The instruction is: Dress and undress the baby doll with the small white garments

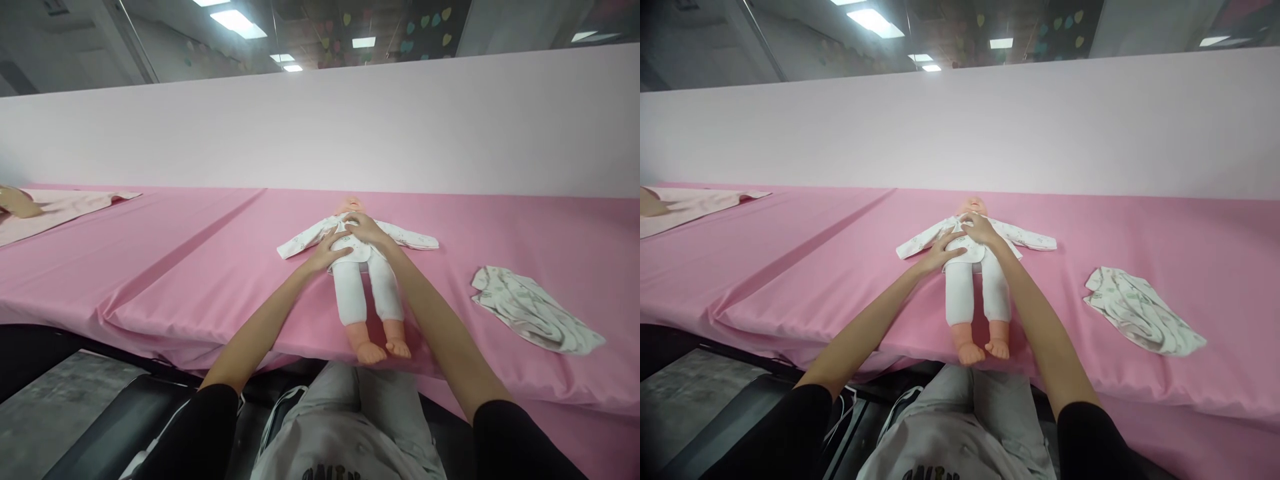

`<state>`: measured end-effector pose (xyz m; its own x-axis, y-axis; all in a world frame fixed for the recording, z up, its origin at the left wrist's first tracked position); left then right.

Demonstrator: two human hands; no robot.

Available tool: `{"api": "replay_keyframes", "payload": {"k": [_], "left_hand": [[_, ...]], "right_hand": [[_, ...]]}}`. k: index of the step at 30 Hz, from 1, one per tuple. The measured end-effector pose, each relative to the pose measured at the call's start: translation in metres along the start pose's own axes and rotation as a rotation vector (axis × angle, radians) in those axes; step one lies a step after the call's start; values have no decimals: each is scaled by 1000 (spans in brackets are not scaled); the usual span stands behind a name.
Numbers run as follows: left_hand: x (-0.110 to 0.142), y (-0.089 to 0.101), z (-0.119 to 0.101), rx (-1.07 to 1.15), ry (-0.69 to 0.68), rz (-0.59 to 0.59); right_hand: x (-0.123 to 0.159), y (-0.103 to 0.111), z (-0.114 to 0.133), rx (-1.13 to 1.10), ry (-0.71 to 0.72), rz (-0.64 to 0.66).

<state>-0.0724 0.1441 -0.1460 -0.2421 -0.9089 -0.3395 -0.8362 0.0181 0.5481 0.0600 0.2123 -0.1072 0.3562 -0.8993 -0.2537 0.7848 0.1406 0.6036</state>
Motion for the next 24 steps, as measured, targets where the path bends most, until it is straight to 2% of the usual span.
{"api": "replay_keyframes", "payload": {"k": [2, 5, 6, 8, 9, 11, 13, 14, 16, 19, 21, 24], "left_hand": [[5, 9, -9, -61, -17, 62], [15, 19, -17, -99, 17, 236], [19, 20, -17, -103, 41, 290], [22, 20, -16, -105, 59, 334], [22, 19, -15, -98, 52, 322], [20, 14, -12, -62, 35, 269], [16, 5, -5, 28, 42, 224], [13, -1, 0, 95, 46, 204], [7, -13, 10, 240, 44, 142], [-3, -27, 26, 318, 11, -6], [-7, -33, 32, 254, -17, -107], [-9, -35, 33, 117, -34, -226]], "right_hand": [[11, 3, 17, 29, 41, 152], [29, 20, 41, -53, 59, 347], [34, 28, 46, -107, 48, 381], [41, 47, 49, -224, 12, 371], [42, 56, 46, -268, -13, 318], [42, 70, 27, -292, -115, 124], [44, 75, -3, -204, -294, -100], [47, 74, -19, -113, -390, -159], [53, 66, -45, 125, -480, -154], [67, 55, -66, 321, -468, -147], [76, 50, -70, 244, -449, -150], [86, 39, -68, 11, -449, -104]]}}
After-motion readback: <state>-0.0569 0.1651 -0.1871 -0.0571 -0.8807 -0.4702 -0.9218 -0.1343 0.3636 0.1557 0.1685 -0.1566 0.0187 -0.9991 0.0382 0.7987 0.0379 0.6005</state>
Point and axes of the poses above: each hand's wrist, its own x-axis away from the middle knuckle, its own y-axis out of the back of the hand, z = x × y, the point moved 4 cm from there along -x, towards the middle knuckle, and after that the axes turned 2 degrees about -y, right-handed, at the moved point
